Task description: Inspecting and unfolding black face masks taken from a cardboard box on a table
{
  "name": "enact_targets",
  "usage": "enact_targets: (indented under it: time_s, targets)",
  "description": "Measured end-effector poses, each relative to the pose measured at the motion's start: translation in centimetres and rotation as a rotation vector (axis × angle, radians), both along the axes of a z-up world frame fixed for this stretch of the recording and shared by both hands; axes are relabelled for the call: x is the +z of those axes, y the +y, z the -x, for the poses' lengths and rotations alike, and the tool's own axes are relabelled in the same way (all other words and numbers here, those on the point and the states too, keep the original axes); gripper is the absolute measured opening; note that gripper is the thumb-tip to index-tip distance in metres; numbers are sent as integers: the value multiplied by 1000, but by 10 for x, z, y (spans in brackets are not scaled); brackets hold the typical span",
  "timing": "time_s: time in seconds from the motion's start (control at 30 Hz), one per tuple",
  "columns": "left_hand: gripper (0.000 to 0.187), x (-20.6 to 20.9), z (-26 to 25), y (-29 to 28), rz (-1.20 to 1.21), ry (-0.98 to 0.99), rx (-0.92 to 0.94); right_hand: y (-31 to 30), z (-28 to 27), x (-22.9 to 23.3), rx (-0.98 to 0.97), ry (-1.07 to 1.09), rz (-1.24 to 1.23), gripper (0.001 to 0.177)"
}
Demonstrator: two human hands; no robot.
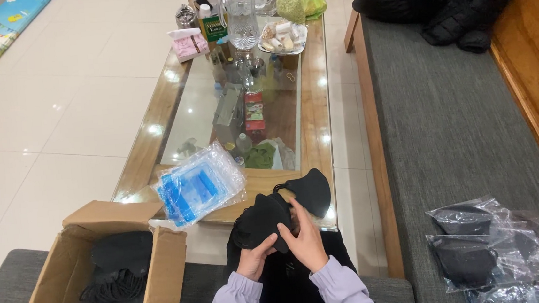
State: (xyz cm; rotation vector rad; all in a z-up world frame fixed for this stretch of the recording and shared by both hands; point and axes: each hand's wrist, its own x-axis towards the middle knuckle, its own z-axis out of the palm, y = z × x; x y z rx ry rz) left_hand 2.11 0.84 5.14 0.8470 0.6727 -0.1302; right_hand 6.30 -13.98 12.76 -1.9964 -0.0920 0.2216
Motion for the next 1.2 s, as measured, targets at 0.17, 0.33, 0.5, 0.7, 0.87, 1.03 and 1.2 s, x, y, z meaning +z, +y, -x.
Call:
enact_targets:
  time_s: [0.17, 0.33, 0.5, 0.7, 0.87, 1.03, 1.2]
  targets:
    - [71, 6, 4, -4, -97, -36, -88, -2, -13, 25, 129, -215, 59, 68]
    - [78, -28, 2, -6, -297, -293, -145, 0, -21, 15, 199, -386, 173, 35]
    - [79, -15, 0, -6, -317, -372, -133, 4, -16, 13, 132, -806, 279, 19]
    - [79, -26, 1, -7, -249, -362, -77, 8, -11, 11, 97, -822, 291, 11]
    - [58, -18, 1, -6, -113, -234, -46, 7, 2, 12, 139, -744, 261, 20]
    - [41, -33, -2, -4, -20, -128, 62, 7, 16, -5, 166, -660, 213, 29]
    - [54, -36, -1, 0, -23, -110, 36, 10, 17, 0, 123, -696, 110, 18]
